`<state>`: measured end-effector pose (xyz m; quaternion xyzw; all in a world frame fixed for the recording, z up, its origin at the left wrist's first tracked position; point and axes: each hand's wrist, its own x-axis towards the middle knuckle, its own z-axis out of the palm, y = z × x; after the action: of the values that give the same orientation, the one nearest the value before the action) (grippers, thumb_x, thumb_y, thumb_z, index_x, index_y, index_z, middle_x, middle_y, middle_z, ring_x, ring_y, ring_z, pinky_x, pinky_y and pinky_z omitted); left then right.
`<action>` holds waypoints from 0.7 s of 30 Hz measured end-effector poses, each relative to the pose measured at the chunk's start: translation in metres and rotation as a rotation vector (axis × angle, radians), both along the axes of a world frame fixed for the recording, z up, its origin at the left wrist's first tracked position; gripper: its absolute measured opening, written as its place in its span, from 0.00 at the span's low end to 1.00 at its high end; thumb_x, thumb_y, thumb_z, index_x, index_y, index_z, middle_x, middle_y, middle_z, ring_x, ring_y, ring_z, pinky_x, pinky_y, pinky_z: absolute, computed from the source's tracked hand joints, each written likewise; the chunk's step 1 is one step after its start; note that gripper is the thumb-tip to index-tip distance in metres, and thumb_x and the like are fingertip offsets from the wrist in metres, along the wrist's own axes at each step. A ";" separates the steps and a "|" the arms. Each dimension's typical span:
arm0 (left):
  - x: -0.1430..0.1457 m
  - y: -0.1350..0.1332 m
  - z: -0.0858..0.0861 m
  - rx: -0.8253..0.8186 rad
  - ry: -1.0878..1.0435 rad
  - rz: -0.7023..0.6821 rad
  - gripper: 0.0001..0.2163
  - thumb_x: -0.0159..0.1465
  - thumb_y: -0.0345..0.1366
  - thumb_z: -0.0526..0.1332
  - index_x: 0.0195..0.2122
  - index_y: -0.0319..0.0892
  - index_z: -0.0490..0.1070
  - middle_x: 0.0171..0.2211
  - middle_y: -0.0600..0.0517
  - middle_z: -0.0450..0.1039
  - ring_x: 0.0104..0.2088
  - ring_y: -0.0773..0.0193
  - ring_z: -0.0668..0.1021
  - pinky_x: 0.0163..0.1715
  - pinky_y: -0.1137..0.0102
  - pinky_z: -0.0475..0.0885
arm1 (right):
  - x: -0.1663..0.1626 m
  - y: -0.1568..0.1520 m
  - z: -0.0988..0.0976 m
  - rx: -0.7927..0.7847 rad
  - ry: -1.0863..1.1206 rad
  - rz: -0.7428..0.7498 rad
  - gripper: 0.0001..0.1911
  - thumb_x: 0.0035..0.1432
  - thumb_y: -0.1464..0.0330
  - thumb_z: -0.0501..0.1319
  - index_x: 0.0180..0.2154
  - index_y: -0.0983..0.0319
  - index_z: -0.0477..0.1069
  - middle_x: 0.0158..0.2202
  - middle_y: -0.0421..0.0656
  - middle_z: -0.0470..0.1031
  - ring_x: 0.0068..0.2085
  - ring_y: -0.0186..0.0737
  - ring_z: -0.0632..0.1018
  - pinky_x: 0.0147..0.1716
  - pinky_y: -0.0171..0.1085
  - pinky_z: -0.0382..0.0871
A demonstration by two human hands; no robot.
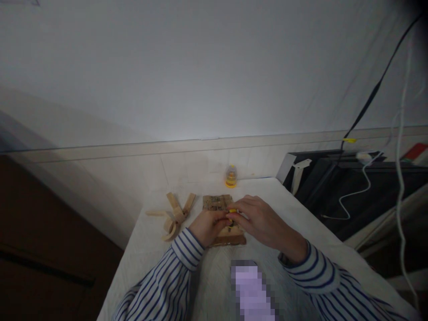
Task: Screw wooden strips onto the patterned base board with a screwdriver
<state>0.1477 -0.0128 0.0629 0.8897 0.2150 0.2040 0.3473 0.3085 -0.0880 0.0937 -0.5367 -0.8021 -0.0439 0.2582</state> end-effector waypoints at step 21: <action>0.003 -0.004 0.002 0.029 0.043 0.124 0.08 0.59 0.37 0.59 0.33 0.39 0.75 0.26 0.53 0.75 0.27 0.66 0.74 0.27 0.75 0.64 | 0.005 0.002 0.005 -0.104 0.049 0.076 0.12 0.59 0.67 0.54 0.44 0.61 0.69 0.37 0.45 0.76 0.39 0.41 0.73 0.37 0.42 0.65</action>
<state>0.1508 -0.0168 0.0645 0.8839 0.2740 0.2089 0.3163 0.3138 -0.0856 0.0989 -0.5193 -0.8166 0.0211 0.2510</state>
